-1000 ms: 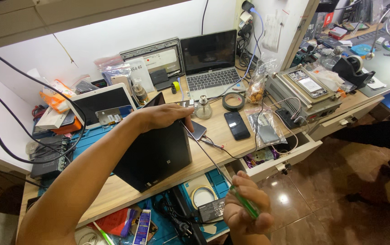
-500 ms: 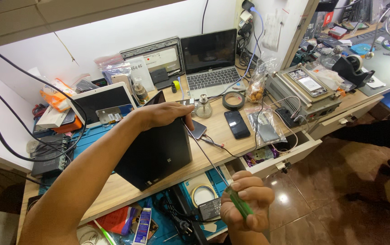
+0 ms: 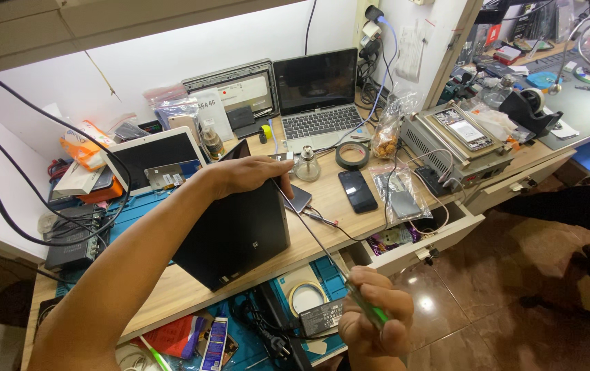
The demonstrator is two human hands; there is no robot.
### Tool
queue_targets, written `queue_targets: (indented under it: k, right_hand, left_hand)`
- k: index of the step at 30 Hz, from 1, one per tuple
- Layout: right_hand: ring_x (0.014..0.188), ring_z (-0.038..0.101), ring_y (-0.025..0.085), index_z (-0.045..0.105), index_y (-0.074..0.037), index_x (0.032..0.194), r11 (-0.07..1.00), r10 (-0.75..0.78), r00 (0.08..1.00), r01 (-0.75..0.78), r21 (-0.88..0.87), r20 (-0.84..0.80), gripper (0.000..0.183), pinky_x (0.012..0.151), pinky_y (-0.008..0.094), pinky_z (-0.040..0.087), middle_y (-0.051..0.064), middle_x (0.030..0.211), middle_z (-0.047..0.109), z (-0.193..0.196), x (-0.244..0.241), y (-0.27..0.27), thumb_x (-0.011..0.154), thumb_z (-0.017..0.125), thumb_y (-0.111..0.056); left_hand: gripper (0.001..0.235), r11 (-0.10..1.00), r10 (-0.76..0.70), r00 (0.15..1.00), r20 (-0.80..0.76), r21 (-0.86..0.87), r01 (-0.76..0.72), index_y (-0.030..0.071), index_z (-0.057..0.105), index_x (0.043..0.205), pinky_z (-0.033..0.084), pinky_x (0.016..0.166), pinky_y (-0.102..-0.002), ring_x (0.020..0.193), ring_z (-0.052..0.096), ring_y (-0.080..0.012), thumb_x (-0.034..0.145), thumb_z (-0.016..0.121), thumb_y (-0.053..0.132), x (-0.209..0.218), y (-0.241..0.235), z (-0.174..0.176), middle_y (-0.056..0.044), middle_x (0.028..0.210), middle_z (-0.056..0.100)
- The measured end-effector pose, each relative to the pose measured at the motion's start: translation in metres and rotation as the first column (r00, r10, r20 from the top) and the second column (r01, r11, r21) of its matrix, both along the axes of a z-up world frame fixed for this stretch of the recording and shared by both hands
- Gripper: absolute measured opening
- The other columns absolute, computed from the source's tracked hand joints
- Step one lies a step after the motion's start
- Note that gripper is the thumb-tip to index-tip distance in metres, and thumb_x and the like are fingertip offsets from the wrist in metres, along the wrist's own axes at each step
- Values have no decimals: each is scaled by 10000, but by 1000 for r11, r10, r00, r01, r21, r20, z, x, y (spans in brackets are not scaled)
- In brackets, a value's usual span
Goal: The person uses a screwdriver to remove screws from the bottom and side edges of a black laptop. They rotate the laptop to access different screw locations and continue unscrewing until the bottom panel is loose.
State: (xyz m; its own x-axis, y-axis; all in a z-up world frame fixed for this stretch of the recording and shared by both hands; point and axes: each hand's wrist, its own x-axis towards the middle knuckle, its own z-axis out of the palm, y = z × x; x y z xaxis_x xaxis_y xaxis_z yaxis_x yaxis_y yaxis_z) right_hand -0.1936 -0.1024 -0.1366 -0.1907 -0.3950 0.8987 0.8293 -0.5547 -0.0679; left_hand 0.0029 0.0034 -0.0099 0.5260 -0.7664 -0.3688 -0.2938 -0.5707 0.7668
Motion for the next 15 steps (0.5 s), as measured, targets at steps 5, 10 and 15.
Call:
queue_targets:
  k: [5, 10, 15]
  right_hand:
    - [892, 599, 341, 348, -157, 1399, 999, -22, 999, 23, -31, 28, 446, 846, 468, 549, 247, 971, 543, -16, 8, -11, 954, 317, -145]
    - [716, 566, 307, 459, -220, 1258, 997, 75, 997, -75, 22, 7, 312, 706, 405, 594, 155, 934, 431, -5, -1, -6, 954, 405, -170]
    - [988, 579, 375, 376, -171, 1391, 997, 73, 996, -73, 1, -41, 420, 945, 514, 505, 223, 1063, 533, -35, -5, -15, 972, 352, -160]
  left_hand:
    - [563, 998, 36, 999, -8, 49, -35, 130, 718, 792, 226, 1039, -301, 1226, 446, -156, 901, 276, 461, -3, -2, 3, -80, 1179, 597]
    - [559, 999, 22, 1000, -17, 36, -22, 134, 721, 796, 222, 1044, -312, 1235, 441, -152, 896, 282, 465, -4, 0, 7, -66, 1167, 599]
    - [566, 999, 11, 999, -39, 31, -10, 134, 722, 831, 150, 1080, -337, 1373, 265, -192, 880, 280, 484, 1, 0, 1, -114, 1433, 387]
